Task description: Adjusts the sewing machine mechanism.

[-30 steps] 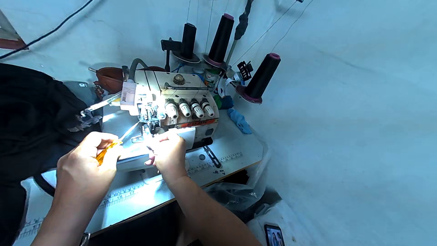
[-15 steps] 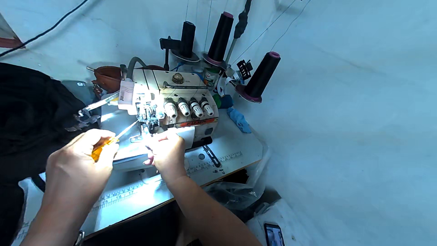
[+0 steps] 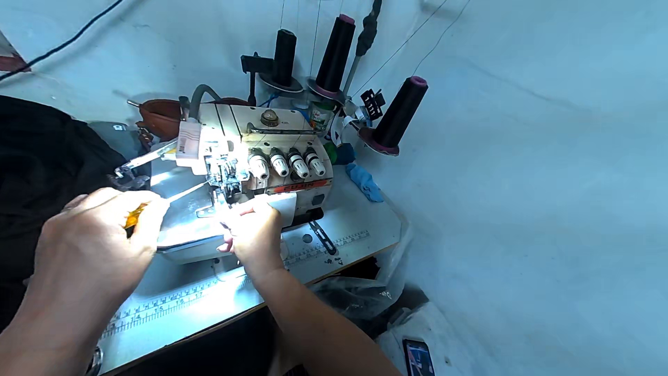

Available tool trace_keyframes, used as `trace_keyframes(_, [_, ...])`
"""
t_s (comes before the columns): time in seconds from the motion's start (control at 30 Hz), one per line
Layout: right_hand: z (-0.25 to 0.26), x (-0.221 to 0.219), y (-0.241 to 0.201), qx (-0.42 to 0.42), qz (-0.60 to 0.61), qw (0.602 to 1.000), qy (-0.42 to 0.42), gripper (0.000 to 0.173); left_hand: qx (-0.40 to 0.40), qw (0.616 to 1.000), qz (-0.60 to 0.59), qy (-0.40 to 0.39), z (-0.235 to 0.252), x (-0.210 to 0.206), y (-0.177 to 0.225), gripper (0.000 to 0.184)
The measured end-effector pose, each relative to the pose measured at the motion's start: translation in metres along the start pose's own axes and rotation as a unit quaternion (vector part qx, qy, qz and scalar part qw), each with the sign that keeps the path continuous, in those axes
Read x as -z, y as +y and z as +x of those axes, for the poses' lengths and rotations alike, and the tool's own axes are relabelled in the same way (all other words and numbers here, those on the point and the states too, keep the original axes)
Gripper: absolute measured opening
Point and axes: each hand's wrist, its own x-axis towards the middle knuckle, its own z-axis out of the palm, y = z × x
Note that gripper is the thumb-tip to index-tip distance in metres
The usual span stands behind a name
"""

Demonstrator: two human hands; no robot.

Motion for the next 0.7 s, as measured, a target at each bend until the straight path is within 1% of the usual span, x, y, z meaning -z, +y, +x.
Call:
trace_keyframes(0.07, [0.0,-0.001,0.0,0.006,0.001,1.0,0.001,0.008,-0.006,1.0,0.005,0.002,0.0,0.0,0.001,0.04])
trace_keyframes(0.27, [0.0,-0.001,0.002,0.003,-0.002,1.0,0.002,0.008,0.036,0.999,0.021,-0.018,-0.002,0.002,0.018,0.033])
trace_keyframes(0.37, [0.0,0.0,0.001,0.005,-0.003,1.0,0.001,0.009,0.026,0.999,0.04,-0.009,-0.003,0.0,0.017,0.032])
trace_keyframes(0.5, [0.0,0.0,0.001,0.002,-0.003,1.0,0.002,0.009,0.015,0.999,0.034,0.006,-0.001,0.0,0.019,0.032])
trace_keyframes(0.63, [-0.001,0.0,0.0,0.004,0.002,1.0,0.0,0.009,-0.012,0.999,0.051,0.007,0.001,-0.001,0.016,0.039])
trace_keyframes(0.7, [-0.001,0.0,0.0,0.004,0.001,1.0,0.003,0.009,-0.021,0.998,0.06,-0.004,0.002,-0.001,0.013,0.037])
